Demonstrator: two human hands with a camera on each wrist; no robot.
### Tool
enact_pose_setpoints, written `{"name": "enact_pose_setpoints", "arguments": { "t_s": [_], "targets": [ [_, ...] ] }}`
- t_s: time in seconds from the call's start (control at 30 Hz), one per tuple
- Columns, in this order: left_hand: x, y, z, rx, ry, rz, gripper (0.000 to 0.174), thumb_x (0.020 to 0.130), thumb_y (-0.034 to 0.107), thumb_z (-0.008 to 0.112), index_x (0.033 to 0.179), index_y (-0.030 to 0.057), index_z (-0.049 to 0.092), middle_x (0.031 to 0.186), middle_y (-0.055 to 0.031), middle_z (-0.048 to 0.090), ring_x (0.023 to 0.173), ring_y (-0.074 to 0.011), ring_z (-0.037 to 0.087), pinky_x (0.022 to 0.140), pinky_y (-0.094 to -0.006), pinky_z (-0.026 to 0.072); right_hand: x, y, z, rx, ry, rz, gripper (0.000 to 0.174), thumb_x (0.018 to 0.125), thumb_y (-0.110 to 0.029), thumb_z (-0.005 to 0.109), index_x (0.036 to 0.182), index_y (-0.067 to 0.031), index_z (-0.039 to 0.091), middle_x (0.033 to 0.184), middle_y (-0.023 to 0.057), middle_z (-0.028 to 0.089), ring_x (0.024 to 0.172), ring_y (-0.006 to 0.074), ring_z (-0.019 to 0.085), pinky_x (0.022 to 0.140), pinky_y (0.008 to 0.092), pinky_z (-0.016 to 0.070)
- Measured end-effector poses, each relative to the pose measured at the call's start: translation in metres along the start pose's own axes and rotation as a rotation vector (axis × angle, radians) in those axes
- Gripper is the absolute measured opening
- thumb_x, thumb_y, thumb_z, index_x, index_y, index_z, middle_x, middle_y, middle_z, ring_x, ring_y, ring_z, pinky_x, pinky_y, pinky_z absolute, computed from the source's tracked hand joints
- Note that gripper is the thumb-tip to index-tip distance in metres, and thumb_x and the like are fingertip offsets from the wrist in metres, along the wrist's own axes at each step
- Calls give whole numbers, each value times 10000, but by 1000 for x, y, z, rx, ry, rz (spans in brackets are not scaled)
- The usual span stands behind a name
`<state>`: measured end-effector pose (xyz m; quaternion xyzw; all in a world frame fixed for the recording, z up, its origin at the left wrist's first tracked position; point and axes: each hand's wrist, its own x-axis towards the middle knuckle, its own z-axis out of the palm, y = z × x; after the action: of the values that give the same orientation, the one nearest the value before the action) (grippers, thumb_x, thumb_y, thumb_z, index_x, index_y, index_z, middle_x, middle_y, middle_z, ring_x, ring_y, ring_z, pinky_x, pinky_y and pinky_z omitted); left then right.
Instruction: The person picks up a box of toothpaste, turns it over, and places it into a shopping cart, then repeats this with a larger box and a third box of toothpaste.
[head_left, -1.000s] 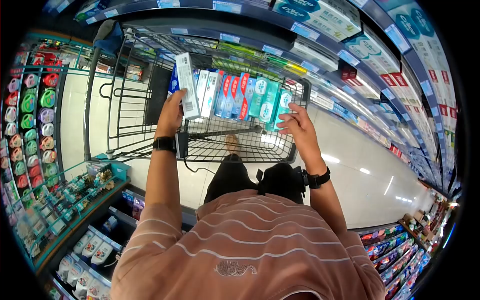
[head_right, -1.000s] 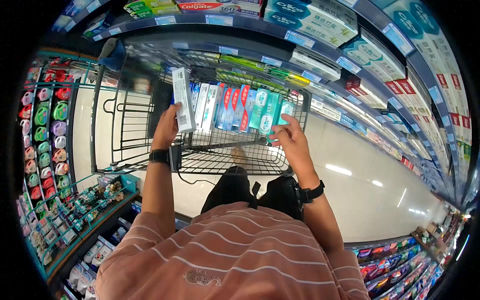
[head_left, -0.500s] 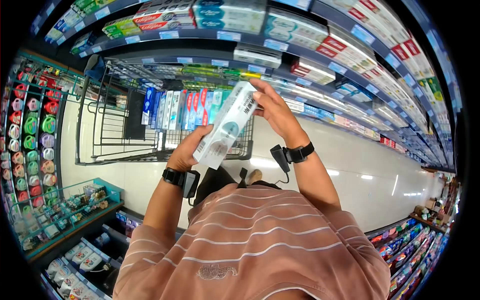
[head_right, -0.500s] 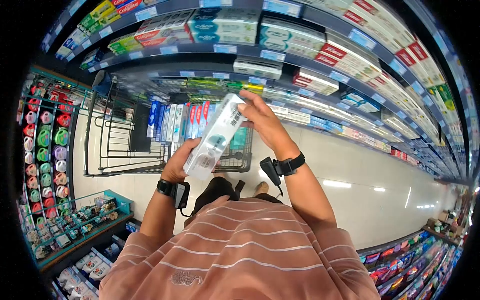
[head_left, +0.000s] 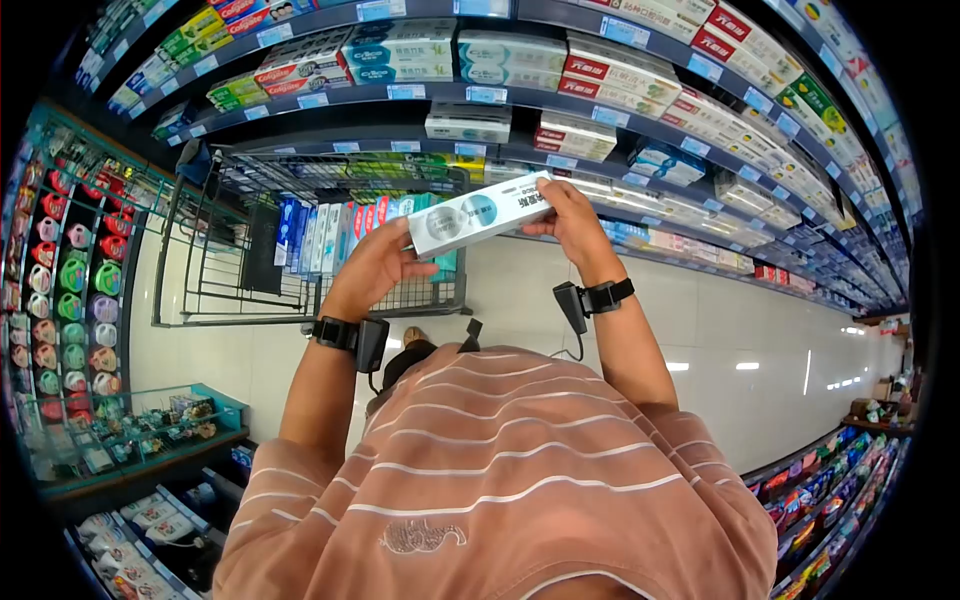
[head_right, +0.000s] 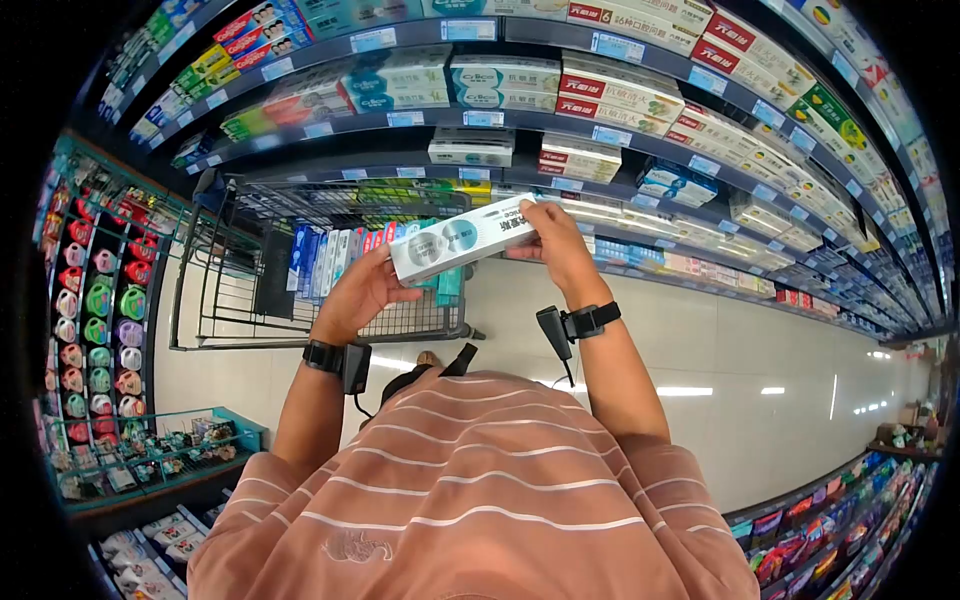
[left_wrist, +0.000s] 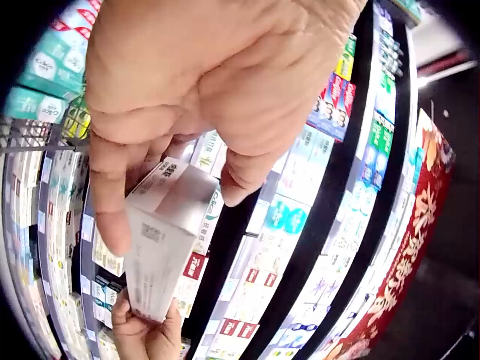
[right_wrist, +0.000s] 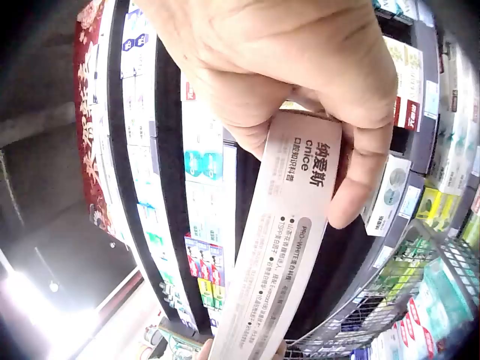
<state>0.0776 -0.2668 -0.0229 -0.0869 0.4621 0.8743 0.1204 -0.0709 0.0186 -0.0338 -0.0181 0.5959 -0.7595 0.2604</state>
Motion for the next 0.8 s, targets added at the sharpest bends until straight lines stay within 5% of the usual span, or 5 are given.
{"name": "enact_pose_setpoints", "arguments": {
  "t_s": [0.17,0.43,0.8],
  "targets": [
    [-5,-1,2,137,113,163,448,1035,368,504,1288,5,576,1181,-124,672,1013,-215,680,776,-369,605,-15,-3,12,-52,-107,23,377,1000,-397,579,1149,-51,585,1026,138,645,816,229,687,676,371,626],
    [-31,-6,-23,77,267,258,407,1066,367,438,1232,29,592,1089,-108,696,927,-182,666,712,-332,568,-20,-7,43,-104,-240,77,520,1046,-417,439,1282,41,508,1082,216,668,780,259,703,668,386,623],
    [-49,-15,-36,20,351,411,445,1059,406,467,1233,14,584,1084,-105,680,916,-177,647,738,-325,546,-39,-10,60,-82,-500,-11,488,1060,-288,410,1453,-1,382,1245,233,617,1039,335,704,806,376,607]
  ]
}}
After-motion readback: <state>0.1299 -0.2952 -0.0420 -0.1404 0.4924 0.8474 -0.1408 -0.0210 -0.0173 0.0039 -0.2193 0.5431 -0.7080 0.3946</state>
